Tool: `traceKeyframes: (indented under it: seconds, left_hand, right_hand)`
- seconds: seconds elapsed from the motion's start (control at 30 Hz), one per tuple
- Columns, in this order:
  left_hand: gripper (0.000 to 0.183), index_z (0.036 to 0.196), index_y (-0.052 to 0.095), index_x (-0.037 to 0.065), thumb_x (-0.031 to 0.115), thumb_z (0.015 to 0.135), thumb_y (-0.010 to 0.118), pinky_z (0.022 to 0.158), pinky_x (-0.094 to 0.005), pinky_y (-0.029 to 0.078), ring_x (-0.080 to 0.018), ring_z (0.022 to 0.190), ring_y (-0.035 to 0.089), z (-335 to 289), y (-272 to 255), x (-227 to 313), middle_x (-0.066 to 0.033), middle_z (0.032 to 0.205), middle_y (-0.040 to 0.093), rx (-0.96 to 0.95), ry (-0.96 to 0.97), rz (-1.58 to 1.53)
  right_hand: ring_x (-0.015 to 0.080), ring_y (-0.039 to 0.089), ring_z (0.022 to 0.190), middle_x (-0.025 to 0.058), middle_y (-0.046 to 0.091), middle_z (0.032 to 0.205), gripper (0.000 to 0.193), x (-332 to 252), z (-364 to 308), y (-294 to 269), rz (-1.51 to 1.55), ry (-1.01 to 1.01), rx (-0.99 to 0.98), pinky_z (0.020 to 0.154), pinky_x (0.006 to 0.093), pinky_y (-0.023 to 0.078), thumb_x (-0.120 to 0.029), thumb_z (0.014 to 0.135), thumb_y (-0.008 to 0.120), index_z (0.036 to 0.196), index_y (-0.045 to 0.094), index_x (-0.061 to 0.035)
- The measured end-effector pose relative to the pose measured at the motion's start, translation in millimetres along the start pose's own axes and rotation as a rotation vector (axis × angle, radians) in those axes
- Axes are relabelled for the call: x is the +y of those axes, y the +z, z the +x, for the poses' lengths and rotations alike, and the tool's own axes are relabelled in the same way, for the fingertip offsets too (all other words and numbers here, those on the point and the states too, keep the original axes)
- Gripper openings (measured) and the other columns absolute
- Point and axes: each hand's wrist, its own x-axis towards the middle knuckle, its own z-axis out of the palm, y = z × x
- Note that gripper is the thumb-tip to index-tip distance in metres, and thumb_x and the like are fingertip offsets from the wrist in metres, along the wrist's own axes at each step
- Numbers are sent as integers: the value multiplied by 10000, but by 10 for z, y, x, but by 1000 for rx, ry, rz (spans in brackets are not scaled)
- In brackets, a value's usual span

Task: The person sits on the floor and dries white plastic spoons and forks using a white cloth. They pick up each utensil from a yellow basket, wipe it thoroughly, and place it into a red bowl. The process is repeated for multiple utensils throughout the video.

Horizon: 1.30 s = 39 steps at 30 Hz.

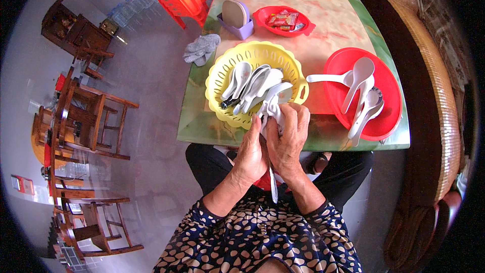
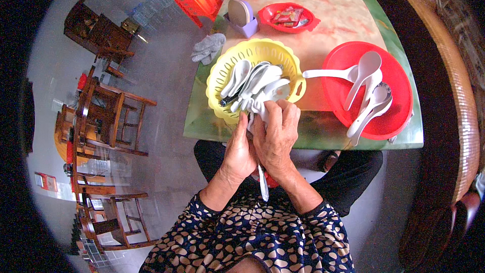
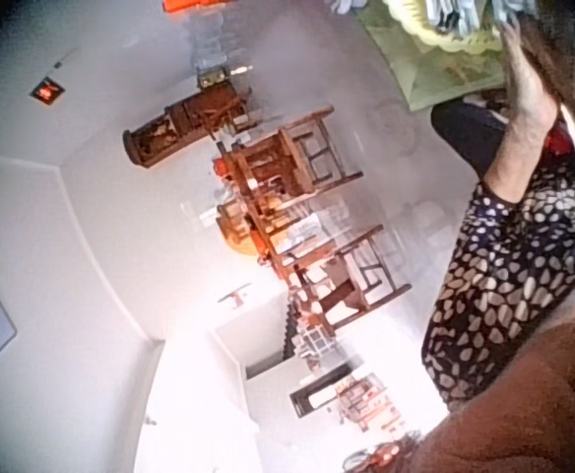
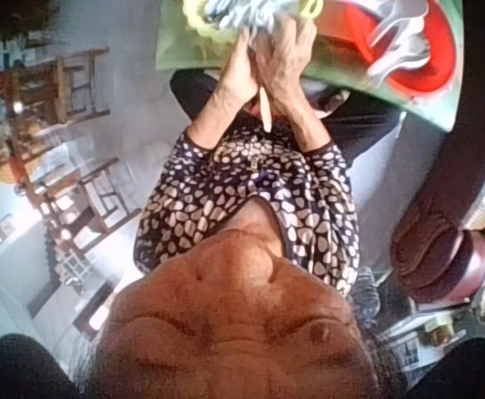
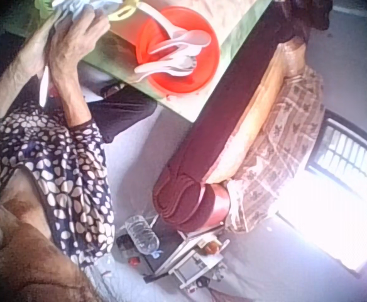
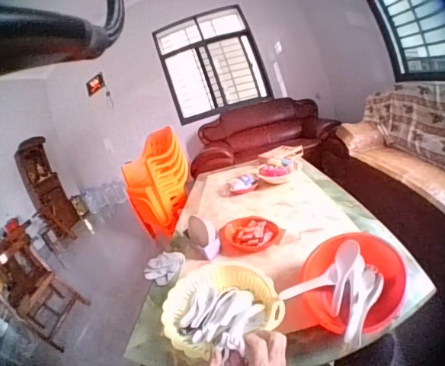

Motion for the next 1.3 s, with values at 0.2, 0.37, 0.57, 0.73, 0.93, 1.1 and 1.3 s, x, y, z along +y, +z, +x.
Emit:
traceKeyframes:
  seconds: [0.2,0.37,0.57,0.73,0.93,1.1,1.3]
  left_hand:
    - [607,1291,442,32,523,959,308,978,-312,381,-163,1125,480,105,48,96,-77,1202,531,8,82,170]
    - [413,1159,525,62,413,963,431,799,-223,406,-70,891,465,118,-8,105,-7,974,513,25,111,251]
    - [256,1041,453,98,341,987,390,904,-299,335,-144,952,408,158,6,149,-53,985,480,-135,336,559]
    - [312,1028,486,61,337,1003,343,876,-277,360,-118,898,453,161,-28,245,-41,967,521,-233,360,836]
    - [395,903,524,33,346,1009,307,772,-269,412,-122,789,499,213,-65,391,-53,871,580,-218,433,933]
    - [404,850,519,24,331,1011,312,756,-270,411,-123,746,500,310,-117,466,-59,790,579,-205,495,888]
    - [464,793,538,25,361,1009,301,731,-259,379,-117,713,474,361,-139,551,-52,770,579,-187,496,830]
  right_hand:
    - [325,519,838,166,520,917,274,-123,-64,-85,99,10,-152,710,381,436,22,701,664,950,549,16]
    - [326,554,749,159,544,837,254,-14,-110,-179,252,145,-332,666,384,458,-88,723,684,916,545,0]
    - [163,578,717,120,617,829,364,64,-112,-341,588,613,-583,651,297,470,-193,736,686,991,539,21]
    - [117,556,659,59,607,742,323,73,3,-391,647,572,-686,609,262,463,-172,753,658,977,565,41]
    - [53,521,586,-3,607,723,159,-34,20,-420,958,838,-824,545,230,441,-155,815,636,865,610,-7]
    - [53,529,582,-17,603,683,149,-27,-136,-459,985,853,-914,532,221,438,-160,818,650,868,619,-24]
    - [46,530,600,-25,602,701,133,1,-354,-534,1052,914,-1036,544,213,440,-122,797,666,886,627,-31]
